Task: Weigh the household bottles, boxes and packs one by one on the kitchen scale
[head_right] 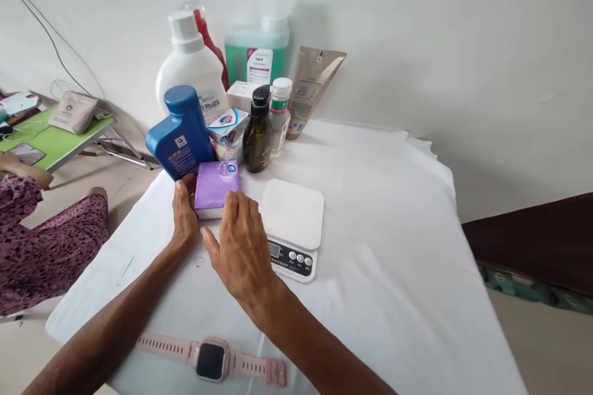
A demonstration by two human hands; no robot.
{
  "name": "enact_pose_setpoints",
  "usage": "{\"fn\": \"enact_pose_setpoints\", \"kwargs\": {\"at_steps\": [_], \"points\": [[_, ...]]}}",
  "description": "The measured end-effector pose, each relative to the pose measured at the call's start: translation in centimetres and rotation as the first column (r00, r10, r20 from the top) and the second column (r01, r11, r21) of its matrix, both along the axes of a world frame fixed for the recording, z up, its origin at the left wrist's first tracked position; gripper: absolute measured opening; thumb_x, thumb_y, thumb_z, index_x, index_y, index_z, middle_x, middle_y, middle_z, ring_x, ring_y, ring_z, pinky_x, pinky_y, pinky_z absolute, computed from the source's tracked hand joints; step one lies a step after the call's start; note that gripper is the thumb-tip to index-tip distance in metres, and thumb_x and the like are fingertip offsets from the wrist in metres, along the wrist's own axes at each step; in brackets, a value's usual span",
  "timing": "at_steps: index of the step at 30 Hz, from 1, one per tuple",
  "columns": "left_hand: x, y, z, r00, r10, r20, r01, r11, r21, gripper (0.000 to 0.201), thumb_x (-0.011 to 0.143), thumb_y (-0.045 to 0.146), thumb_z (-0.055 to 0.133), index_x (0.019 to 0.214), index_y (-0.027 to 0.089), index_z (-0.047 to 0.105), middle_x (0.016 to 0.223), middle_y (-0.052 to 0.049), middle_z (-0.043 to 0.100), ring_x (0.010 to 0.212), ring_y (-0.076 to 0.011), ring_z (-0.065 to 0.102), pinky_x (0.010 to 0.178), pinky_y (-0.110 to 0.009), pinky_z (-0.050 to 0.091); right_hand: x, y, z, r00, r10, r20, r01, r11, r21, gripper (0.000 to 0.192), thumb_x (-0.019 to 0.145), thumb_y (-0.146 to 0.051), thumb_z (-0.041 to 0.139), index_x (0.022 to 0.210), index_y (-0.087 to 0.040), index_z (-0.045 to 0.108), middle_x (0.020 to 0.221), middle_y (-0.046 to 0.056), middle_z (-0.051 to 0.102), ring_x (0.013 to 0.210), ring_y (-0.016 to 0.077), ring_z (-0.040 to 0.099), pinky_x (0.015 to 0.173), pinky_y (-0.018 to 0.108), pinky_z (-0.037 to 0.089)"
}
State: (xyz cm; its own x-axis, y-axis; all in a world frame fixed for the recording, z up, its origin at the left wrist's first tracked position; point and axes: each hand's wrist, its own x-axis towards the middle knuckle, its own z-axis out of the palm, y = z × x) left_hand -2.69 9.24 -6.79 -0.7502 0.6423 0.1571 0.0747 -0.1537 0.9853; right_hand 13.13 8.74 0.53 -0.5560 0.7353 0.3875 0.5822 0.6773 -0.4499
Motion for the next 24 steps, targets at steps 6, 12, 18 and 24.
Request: {"fn": "enact_pose_setpoints", "kwargs": {"at_steps": [6,12,18,24], "points": [[-0.5,0.1,0.0,0.988,0.061,0.143,-0.063,0.998,0.009,0.070,0.094,0.078,0.040,0.114,0.015,0.066,0.110,-0.014,0.071,0.100,-0.0227,0.069,0.090,-0.038,0.055,-5.6,2.7,-0.3,0.952,-0.187,0.243,0.226,0.964,-0.144,0.094,0.081,-0.047,0.079,0.151,-0.003,0.035,0.153,0.038,0.040,0.124,0.0475,0.056,0.098,0.063,0.050],[-0.7,0.1,0.6,0.989,0.066,0.129,-0.065,0.998,-0.013,0.074,0.094,0.080,0.035,0.104,0.014,0.069,0.099,-0.012,0.072,0.085,-0.0196,0.067,0.073,-0.032,0.053,-6.5,3.3,-0.1,0.951,-0.178,0.253,0.232,0.952,-0.200,0.107,0.080,-0.062,0.075,0.155,-0.003,0.028,0.156,0.037,0.033,0.121,0.0486,0.055,0.090,0.062,0.053],[-1.0,0.1,0.9,0.988,0.052,0.144,-0.048,0.998,-0.030,0.077,0.092,0.083,0.033,0.091,0.015,0.070,0.079,-0.008,0.068,0.066,-0.0168,0.060,0.064,-0.032,0.050,-7.1,3.4,-0.4,0.946,-0.203,0.252,0.252,0.951,-0.181,0.096,0.081,-0.047,0.073,0.154,-0.003,0.028,0.156,0.036,0.032,0.124,0.0484,0.052,0.090,0.060,0.054],[-0.8,0.2,0.9,0.986,0.062,0.158,-0.062,0.998,-0.005,0.079,0.091,0.084,0.034,0.087,0.015,0.071,0.078,-0.009,0.067,0.068,-0.0173,0.060,0.065,-0.032,0.049,-6.0,4.6,0.7,0.961,-0.226,0.161,0.264,0.925,-0.274,0.084,0.078,-0.044,0.071,0.149,-0.012,0.039,0.145,0.025,0.048,0.122,0.0430,0.058,0.094,0.057,0.055]]}}
